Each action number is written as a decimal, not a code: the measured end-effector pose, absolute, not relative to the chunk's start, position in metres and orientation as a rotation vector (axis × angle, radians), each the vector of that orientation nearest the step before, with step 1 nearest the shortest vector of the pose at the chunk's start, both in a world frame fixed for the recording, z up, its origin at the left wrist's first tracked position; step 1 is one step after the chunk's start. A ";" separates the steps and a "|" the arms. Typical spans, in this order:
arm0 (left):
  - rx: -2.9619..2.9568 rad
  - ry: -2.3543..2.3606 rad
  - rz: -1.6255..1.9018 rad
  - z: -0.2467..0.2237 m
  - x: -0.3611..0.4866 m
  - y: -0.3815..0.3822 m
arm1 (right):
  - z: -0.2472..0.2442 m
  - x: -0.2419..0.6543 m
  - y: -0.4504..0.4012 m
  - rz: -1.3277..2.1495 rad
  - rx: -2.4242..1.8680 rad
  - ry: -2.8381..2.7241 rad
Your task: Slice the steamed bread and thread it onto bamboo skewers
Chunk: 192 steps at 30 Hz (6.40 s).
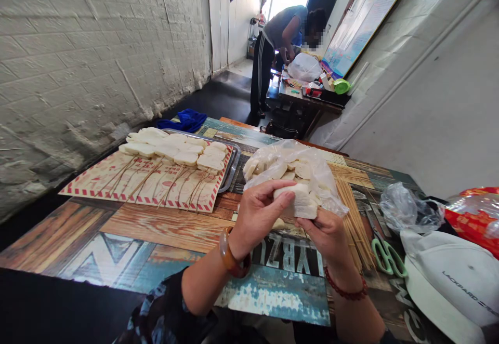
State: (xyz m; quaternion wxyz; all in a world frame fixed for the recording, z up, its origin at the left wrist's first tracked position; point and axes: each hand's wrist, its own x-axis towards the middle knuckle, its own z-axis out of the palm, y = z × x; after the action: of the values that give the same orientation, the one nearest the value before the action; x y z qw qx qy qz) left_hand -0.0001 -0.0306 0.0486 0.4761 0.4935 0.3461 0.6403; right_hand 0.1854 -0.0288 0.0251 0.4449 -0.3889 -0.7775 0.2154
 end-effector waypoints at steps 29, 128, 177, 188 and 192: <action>0.859 0.678 1.295 0.045 0.001 -0.017 | 0.007 0.183 -0.027 1.259 -1.121 -1.491; 0.749 0.663 1.418 0.028 -0.030 0.015 | 0.017 0.209 -0.017 1.204 -1.079 -1.948; 1.887 1.119 0.792 -0.005 0.004 0.014 | 0.038 0.232 -0.019 0.996 -1.069 -1.287; 1.821 1.173 0.958 -0.011 0.012 0.015 | 0.040 0.229 -0.020 1.103 -0.967 -1.244; 1.814 1.254 1.090 -0.010 0.004 0.021 | 0.040 0.226 -0.021 1.135 -0.979 -1.262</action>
State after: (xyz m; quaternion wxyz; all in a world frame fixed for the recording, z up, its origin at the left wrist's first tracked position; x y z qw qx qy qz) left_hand 0.0039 0.0211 -0.0103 0.3345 0.6949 0.4804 0.4177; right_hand 0.2262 -0.0205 0.0395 0.5573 -0.4147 -0.5348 0.4811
